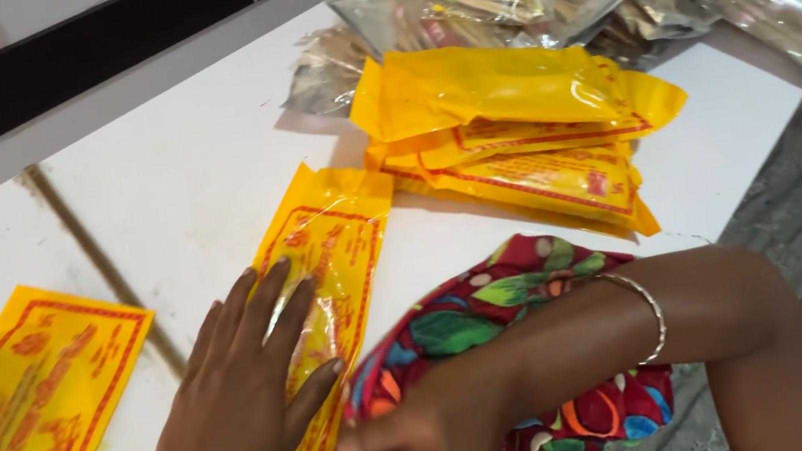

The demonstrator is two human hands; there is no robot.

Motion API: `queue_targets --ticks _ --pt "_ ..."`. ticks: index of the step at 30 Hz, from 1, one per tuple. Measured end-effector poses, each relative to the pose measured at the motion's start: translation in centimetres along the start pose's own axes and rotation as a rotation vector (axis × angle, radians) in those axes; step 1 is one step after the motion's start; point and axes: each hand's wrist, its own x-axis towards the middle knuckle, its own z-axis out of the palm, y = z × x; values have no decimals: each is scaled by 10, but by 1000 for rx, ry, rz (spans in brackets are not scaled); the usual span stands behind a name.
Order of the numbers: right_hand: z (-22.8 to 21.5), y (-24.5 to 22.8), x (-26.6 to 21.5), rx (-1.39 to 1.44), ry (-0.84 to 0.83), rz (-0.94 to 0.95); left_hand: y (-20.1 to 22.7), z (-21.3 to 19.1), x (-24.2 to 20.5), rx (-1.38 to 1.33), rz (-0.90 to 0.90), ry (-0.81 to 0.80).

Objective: Cleaning yellow plastic packets with a cloth on a table.

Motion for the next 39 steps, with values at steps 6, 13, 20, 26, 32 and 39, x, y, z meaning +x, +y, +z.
queue_targets --ticks 6,13,20,26,32,39 --pt "-18 26 9 366 273 687 -23 22 -10 -11 120 72" --pt "19 35 4 475 350 927 -19 20 -10 -538 -280 88" --pt "27 42 0 454 253 969 -56 42 -44 -279 -219 99" --pt "32 65 -15 410 131 994 -58 48 -91 59 -114 150" --pt "39 85 -35 315 -23 1151 -37 35 -95 114 -186 144" --pt "21 59 -3 367 -78 1164 -5 -2 -81 -4 -232 112"
